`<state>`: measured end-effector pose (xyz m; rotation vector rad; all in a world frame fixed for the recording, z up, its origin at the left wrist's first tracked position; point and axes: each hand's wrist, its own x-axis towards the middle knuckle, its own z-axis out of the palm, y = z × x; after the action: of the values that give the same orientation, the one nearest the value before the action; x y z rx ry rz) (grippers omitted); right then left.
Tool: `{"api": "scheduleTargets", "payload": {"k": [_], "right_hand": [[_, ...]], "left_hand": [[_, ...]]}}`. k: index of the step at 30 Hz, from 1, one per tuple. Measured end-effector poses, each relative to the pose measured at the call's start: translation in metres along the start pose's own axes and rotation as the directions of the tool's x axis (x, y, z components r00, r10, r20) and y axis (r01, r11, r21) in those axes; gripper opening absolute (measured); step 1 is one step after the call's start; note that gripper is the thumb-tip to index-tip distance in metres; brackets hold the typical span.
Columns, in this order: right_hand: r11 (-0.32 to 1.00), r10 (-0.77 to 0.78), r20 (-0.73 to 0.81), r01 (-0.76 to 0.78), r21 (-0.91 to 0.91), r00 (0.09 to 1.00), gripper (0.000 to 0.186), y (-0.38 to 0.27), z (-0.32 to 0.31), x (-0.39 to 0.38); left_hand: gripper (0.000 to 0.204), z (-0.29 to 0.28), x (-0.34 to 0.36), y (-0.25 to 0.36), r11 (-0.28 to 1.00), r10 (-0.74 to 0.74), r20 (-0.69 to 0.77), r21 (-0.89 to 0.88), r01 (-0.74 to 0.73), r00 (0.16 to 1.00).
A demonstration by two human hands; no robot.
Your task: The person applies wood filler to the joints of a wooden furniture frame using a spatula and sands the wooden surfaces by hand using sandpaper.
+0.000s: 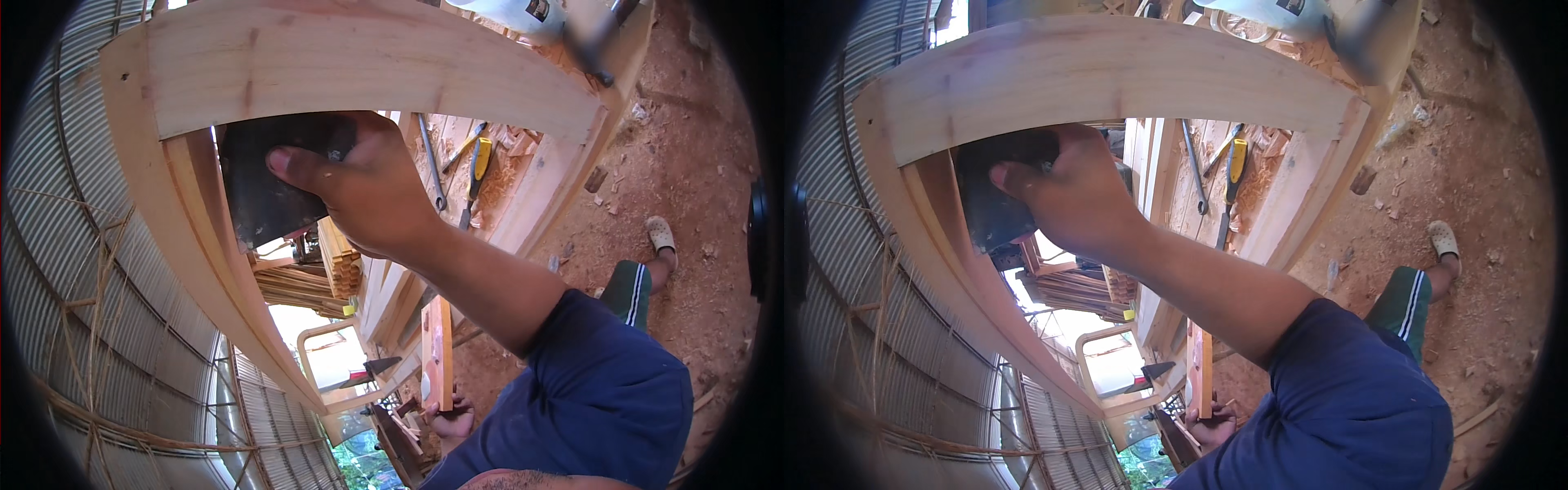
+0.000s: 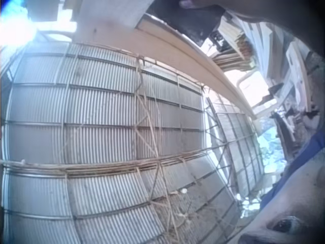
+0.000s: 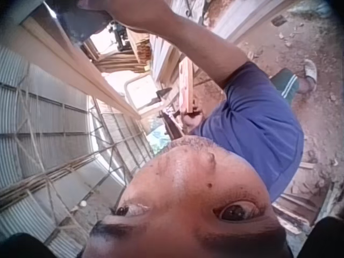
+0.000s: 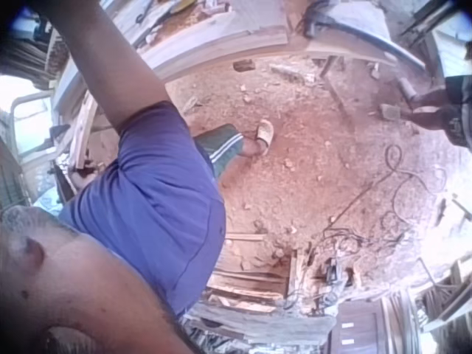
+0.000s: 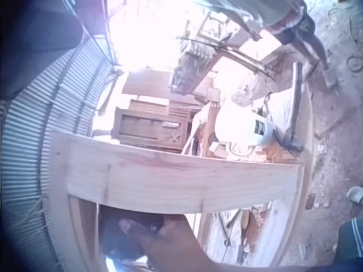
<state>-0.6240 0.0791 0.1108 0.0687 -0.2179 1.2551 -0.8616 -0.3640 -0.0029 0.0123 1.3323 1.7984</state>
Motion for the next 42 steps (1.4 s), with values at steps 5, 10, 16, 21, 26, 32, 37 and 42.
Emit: {"api": "scheduleTargets", "payload": {"k": [5, 10, 16, 21, 26, 32, 37, 42], "right_hand": [[0.961, 0.182, -0.008, -0.176, 0.214, 0.983, 0.036, -0.015, 0.01, -0.005], [0.981, 0.131, -0.013, -0.128, 0.143, 0.991, 0.036, -0.022, 0.012, -0.008], [0.977, 0.165, -0.007, -0.162, 0.135, 0.986, 0.04, -0.032, 0.012, -0.014], [0.981, 0.167, 0.008, -0.167, 0.098, 0.986, 0.04, -0.038, 0.004, -0.024], [0.996, 0.081, 0.077, -0.078, -0.035, 0.994, 0.04, -0.027, -0.004, -0.028], [0.986, 0.159, -0.012, -0.158, 0.046, 0.987, 0.039, -0.019, 0.0, -0.017], [0.993, 0.021, -0.06, -0.028, -0.111, 0.998, 0.033, -0.022, 0.016, -0.01], [0.992, 0.117, -0.092, -0.113, 0.054, 0.989, 0.034, -0.043, 0.024, -0.023]], "left_hand": [[0.077, 0.003, -0.001, -0.003, 1.0, 0.005, 0.012, 0.002, -0.005, 1.0], [0.075, -0.001, 0.001, -0.002, 1.0, -0.01, 0.008, -0.008, 0.01, 1.0], [0.073, 0.0, -0.001, -0.004, 1.0, -0.004, 0.026, 0.027, 0.003, 1.0], [0.074, 0.004, -0.001, -0.003, 0.999, -0.009, 0.013, 0.034, 0.008, 1.0], [0.073, -0.001, 0.0, -0.002, 1.0, -0.013, 0.007, -0.008, 0.013, 1.0], [0.074, -0.004, 0.003, 0.0, 0.999, -0.027, -0.03, -0.02, 0.027, 0.999], [0.078, -0.003, 0.002, -0.001, 0.999, -0.043, 0.01, -0.004, 0.043, 0.999], [0.079, -0.011, 0.003, -0.001, 1.0, -0.009, 0.021, 0.026, 0.009, 1.0]]}}
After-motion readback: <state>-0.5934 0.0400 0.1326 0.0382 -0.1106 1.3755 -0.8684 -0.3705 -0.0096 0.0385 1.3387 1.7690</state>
